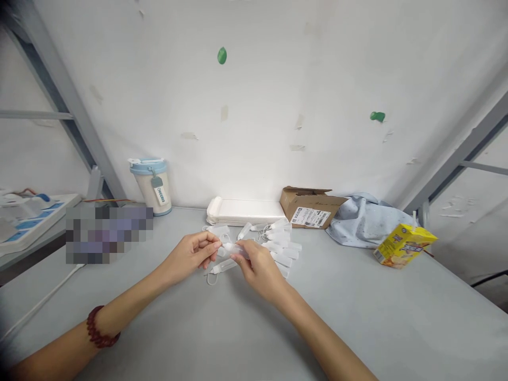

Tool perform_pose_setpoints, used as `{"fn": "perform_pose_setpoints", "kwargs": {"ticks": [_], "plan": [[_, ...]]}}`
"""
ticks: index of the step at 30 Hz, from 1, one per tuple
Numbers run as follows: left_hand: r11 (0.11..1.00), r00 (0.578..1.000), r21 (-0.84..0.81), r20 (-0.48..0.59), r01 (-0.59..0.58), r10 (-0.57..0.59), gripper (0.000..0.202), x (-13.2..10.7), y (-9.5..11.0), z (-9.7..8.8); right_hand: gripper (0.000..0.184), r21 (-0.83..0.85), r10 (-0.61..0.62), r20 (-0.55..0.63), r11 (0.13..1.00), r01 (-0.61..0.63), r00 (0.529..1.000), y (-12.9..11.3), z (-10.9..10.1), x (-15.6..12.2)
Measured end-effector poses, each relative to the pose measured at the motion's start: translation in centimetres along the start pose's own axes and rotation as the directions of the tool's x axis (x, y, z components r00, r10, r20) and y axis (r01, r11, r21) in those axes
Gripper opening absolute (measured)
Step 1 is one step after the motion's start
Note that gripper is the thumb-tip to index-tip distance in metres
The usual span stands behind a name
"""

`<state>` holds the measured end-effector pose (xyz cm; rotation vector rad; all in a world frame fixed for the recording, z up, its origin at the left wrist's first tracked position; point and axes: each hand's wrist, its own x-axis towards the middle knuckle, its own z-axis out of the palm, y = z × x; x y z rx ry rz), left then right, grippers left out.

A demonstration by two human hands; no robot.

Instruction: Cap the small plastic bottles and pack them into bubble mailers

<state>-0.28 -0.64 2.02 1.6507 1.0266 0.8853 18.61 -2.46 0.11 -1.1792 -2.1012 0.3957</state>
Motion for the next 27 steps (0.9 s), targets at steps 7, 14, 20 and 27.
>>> {"fn": "perform_pose_setpoints", "kwargs": {"ticks": [7, 14, 20, 27], "plan": [[0.999, 1.0, -0.038, 0.02, 0.01, -0.009, 0.019, -0.33, 0.3, 0.2, 0.021, -0.006, -0.078, -0.004, 0.997, 0.078, 0.997, -0.23, 0.36, -0.37], [0.998, 0.999, -0.057, 0.036, 0.01, -0.008, 0.019, -0.39, 0.15, 0.3, 0.02, -0.022, -0.093, -0.001, 0.995, 0.093, 0.996, -0.31, 0.6, -0.63], [0.998, 0.999, -0.062, 0.036, 0.014, -0.012, 0.018, -0.45, 0.01, 0.46, 0.019, -0.067, -0.124, -0.016, 0.99, 0.123, 0.992, -0.11, 0.71, -0.56], [0.998, 0.999, -0.062, 0.039, 0.032, -0.03, 0.019, -0.42, -0.09, 0.53, 0.02, -0.097, -0.124, -0.009, 0.988, 0.123, 0.992, -0.01, 0.68, -0.71]]}}
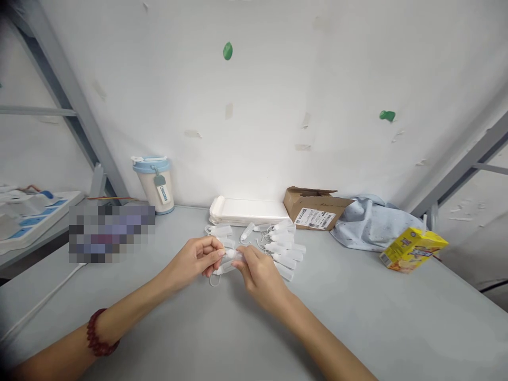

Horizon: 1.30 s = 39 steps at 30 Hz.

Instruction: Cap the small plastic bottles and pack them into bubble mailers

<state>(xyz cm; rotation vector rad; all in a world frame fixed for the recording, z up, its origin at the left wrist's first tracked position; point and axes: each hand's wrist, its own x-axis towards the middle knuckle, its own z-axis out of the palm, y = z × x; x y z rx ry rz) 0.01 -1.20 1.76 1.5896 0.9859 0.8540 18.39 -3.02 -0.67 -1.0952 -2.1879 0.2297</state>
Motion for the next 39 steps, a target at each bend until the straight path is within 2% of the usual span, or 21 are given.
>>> {"fn": "perform_pose_setpoints", "kwargs": {"ticks": [7, 11, 16, 39], "plan": [[1.0, 0.999, 0.013, 0.051, -0.007, 0.006, 0.024, 0.1, 0.3, -0.6, 0.021, -0.026, -0.055, -0.031, 0.998, 0.054, 0.998, -0.1, -0.5, 0.3], [1.0, 1.0, 0.03, -0.001, -0.005, 0.005, 0.03, 0.2, 0.6, -1.0, 0.021, -0.037, -0.053, -0.038, 0.998, 0.052, 0.998, -0.2, -0.8, 0.4], [1.0, 0.999, -0.03, -0.041, 0.003, -0.004, 0.028, 0.3, 0.7, -1.2, 0.022, -0.056, -0.035, -0.042, 0.998, 0.032, 0.998, 0.0, -1.0, 0.5], [1.0, 1.0, 0.004, 0.028, 0.007, -0.007, 0.02, 0.0, 0.2, -0.3, 0.02, -0.109, -0.069, 0.003, 0.992, 0.069, 0.998, 0.6, -0.3, 0.2]]}}
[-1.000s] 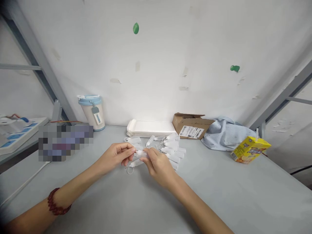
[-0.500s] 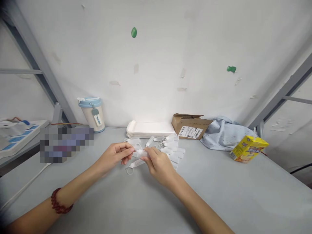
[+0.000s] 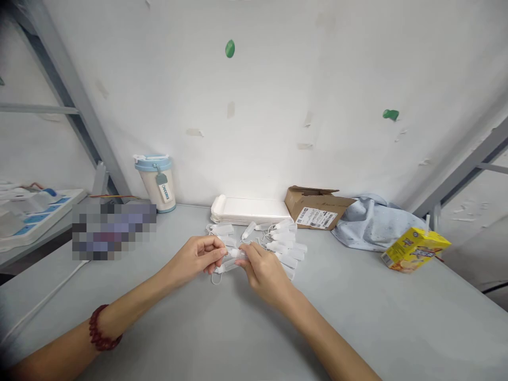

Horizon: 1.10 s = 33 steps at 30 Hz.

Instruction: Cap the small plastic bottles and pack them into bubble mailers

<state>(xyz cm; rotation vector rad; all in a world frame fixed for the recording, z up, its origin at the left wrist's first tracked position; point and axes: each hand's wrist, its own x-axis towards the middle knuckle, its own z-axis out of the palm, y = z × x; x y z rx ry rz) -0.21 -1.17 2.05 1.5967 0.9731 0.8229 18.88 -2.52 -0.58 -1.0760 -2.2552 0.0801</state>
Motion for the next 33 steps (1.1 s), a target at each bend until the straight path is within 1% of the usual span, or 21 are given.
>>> {"fn": "perform_pose_setpoints", "kwargs": {"ticks": [3, 7, 11, 15, 19, 26, 33], "plan": [[0.999, 1.0, 0.043, 0.009, 0.015, -0.015, 0.02, 0.0, -0.3, 0.0, 0.019, -0.022, -0.008, 0.023, 1.0, 0.008, 1.0, 0.1, 0.0, 0.0], [0.989, 0.999, 0.145, 0.021, 0.03, -0.034, 0.021, 0.0, -0.7, 0.1, 0.016, -0.072, -0.03, 0.091, 0.997, 0.036, 0.995, 0.2, 0.0, 0.1], [0.965, 0.994, 0.262, 0.101, 0.005, -0.033, 0.02, -0.2, -1.0, 0.4, 0.013, -0.161, -0.052, 0.17, 0.984, 0.08, 0.984, 0.2, -0.2, 0.1], [0.936, 0.98, 0.352, 0.194, -0.023, -0.049, 0.019, -0.6, -1.0, 0.7, 0.012, -0.214, -0.018, 0.266, 0.974, 0.077, 0.964, -0.2, -0.3, 0.1], [0.909, 0.966, 0.416, 0.24, -0.017, -0.092, 0.018, -0.7, -1.0, 0.4, 0.008, -0.221, 0.015, 0.329, 0.973, 0.061, 0.944, -0.2, -0.4, 0.2], [0.891, 0.961, 0.452, 0.226, 0.042, -0.16, 0.017, -0.4, -1.3, -0.7, 0.02, -0.249, 0.074, 0.298, 0.969, 0.003, 0.952, 1.0, -0.6, 0.4], [0.859, 0.963, 0.506, 0.186, 0.077, -0.196, 0.018, 0.0, -2.0, -1.4, 0.012, -0.271, 0.099, 0.233, 0.962, -0.034, 0.967, 1.8, -0.6, 0.4]]}}
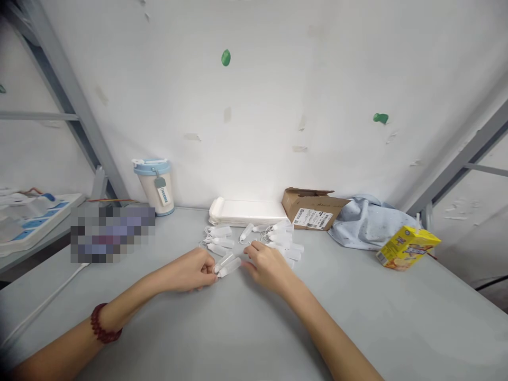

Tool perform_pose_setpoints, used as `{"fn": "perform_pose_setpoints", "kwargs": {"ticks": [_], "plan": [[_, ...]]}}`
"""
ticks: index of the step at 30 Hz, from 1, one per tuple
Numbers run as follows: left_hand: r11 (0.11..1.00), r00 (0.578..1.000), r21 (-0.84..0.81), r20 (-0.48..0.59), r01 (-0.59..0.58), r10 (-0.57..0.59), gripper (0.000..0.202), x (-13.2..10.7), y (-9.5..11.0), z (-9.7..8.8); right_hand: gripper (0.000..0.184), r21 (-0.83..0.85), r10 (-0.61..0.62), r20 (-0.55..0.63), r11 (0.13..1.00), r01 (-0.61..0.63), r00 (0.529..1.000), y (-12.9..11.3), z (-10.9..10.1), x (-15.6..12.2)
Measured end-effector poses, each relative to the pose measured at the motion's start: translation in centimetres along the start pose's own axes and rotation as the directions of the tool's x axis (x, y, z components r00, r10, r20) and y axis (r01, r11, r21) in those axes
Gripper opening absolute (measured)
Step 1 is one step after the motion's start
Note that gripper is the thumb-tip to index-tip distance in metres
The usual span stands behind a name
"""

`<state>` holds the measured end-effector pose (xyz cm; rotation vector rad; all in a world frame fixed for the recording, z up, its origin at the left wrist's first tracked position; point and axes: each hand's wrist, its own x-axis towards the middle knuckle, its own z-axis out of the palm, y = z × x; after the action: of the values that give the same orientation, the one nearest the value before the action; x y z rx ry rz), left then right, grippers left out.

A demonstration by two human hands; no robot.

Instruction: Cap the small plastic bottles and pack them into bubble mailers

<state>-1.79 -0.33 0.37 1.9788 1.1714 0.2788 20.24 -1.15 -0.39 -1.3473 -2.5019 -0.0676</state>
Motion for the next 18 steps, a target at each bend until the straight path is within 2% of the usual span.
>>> {"fn": "perform_pose_setpoints", "kwargs": {"ticks": [3, 6, 10, 13, 15, 18], "plan": [[0.999, 0.999, 0.041, -0.044, 0.025, -0.023, 0.018, 0.2, -0.2, -0.3, 0.013, -0.003, 0.004, -0.061, 1.0, -0.004, 0.998, 0.4, 0.3, 0.2], [0.996, 0.996, 0.082, -0.081, 0.044, -0.038, 0.019, 0.2, -0.4, -0.6, 0.022, -0.06, -0.045, -0.096, 0.997, 0.039, 0.994, 0.6, 0.8, 0.3], [0.994, 0.996, 0.101, -0.075, 0.049, -0.042, 0.021, 0.3, -0.7, -0.8, 0.027, -0.165, -0.077, -0.035, 0.984, 0.07, 0.996, 0.6, 1.7, 0.2], [0.995, 0.995, 0.089, -0.092, 0.043, -0.035, 0.025, 0.3, -0.4, -0.9, 0.029, -0.179, -0.078, 0.019, 0.981, 0.08, 0.997, 0.6, 2.3, 0.1], [0.996, 0.981, 0.078, -0.194, 0.04, -0.024, 0.029, 0.4, 0.1, -0.9, 0.03, -0.177, -0.066, 0.029, 0.982, 0.07, 0.997, 0.6, 2.6, 0.1], [0.999, 0.913, 0.048, -0.408, 0.011, 0.009, 0.034, 0.4, 1.0, -1.0, 0.028, -0.167, -0.058, 0.019, 0.984, 0.061, 0.998, 0.5, 2.8, 0.2]]}}
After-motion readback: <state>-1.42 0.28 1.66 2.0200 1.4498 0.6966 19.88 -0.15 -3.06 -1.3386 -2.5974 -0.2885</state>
